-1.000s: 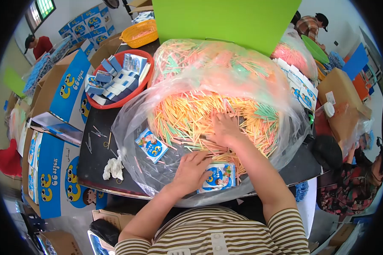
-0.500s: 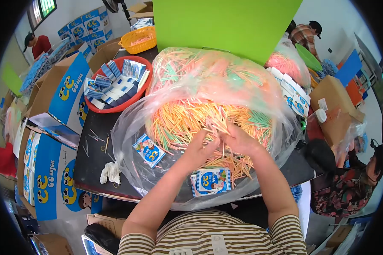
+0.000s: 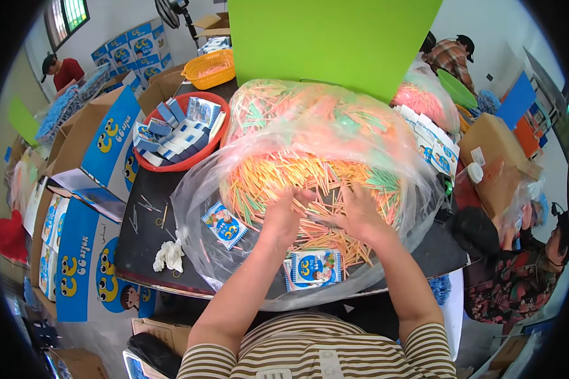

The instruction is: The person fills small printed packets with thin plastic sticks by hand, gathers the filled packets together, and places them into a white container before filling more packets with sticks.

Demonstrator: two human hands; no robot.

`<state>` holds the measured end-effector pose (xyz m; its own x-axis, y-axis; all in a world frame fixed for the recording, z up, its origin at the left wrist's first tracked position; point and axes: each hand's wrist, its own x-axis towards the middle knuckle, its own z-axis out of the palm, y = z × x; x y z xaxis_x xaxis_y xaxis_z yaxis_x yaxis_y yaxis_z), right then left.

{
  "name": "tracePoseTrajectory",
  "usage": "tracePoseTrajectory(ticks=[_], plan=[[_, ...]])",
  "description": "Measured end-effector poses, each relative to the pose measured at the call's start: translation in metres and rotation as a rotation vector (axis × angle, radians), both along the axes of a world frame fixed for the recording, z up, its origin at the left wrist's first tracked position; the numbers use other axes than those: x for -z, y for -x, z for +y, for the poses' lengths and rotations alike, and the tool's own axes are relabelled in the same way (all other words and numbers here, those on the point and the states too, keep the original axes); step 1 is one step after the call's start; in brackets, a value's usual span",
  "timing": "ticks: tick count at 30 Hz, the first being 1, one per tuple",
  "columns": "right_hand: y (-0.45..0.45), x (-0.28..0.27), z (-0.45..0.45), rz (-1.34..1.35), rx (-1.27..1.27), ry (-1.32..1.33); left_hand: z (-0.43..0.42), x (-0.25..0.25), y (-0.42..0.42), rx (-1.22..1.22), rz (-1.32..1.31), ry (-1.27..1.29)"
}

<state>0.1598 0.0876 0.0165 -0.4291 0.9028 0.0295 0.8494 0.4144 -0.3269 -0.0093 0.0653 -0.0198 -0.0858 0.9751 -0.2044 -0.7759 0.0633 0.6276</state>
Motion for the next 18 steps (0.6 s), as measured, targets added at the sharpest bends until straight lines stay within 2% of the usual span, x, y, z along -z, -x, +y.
tracePoseTrajectory(ticks=[1, 2, 4, 5, 8, 9, 10, 12, 14, 16, 17, 18], plan=[[-0.001, -0.013, -0.009, -0.001, -0.049, -0.414, -0.003, -0.003, 0.001, 0.026, -0.034, 0.000], [-0.002, -0.031, -0.011, 0.014, -0.152, -0.069, -0.006, -0.003, -0.002, 0.027, -0.032, 0.005], [0.016, -0.026, -0.031, 0.317, -0.144, 0.298, -0.012, -0.004, -0.017, 0.040, -0.162, 0.034], [0.023, 0.003, -0.034, 0.186, -0.158, 0.223, -0.015, -0.003, -0.026, 0.049, -0.133, 0.133], [0.029, 0.003, -0.053, 0.143, -0.073, 0.043, -0.028, -0.002, -0.023, 0.174, -0.047, 0.090], [0.030, 0.007, -0.051, -0.060, -0.036, 0.048, -0.027, 0.001, -0.019, 0.211, -0.002, 0.068], [0.030, 0.008, -0.054, -0.056, -0.036, 0.056, -0.031, 0.004, -0.020, 0.211, 0.001, 0.076], [0.027, 0.006, -0.054, 0.305, 0.105, 0.010, -0.037, 0.000, -0.026, 0.191, -0.035, 0.036], [0.023, -0.008, -0.054, 0.235, 0.077, 0.006, -0.038, -0.004, -0.025, 0.178, -0.054, 0.009], [0.010, -0.051, -0.050, 0.177, -0.044, 0.392, -0.038, -0.004, -0.014, 0.342, 0.172, 0.077], [0.011, -0.055, -0.041, 0.175, -0.039, 0.391, -0.037, -0.006, -0.011, 0.347, 0.170, 0.076], [0.012, -0.057, -0.033, 0.386, -0.124, -0.056, -0.038, -0.008, -0.008, 0.477, 0.351, 0.010]])
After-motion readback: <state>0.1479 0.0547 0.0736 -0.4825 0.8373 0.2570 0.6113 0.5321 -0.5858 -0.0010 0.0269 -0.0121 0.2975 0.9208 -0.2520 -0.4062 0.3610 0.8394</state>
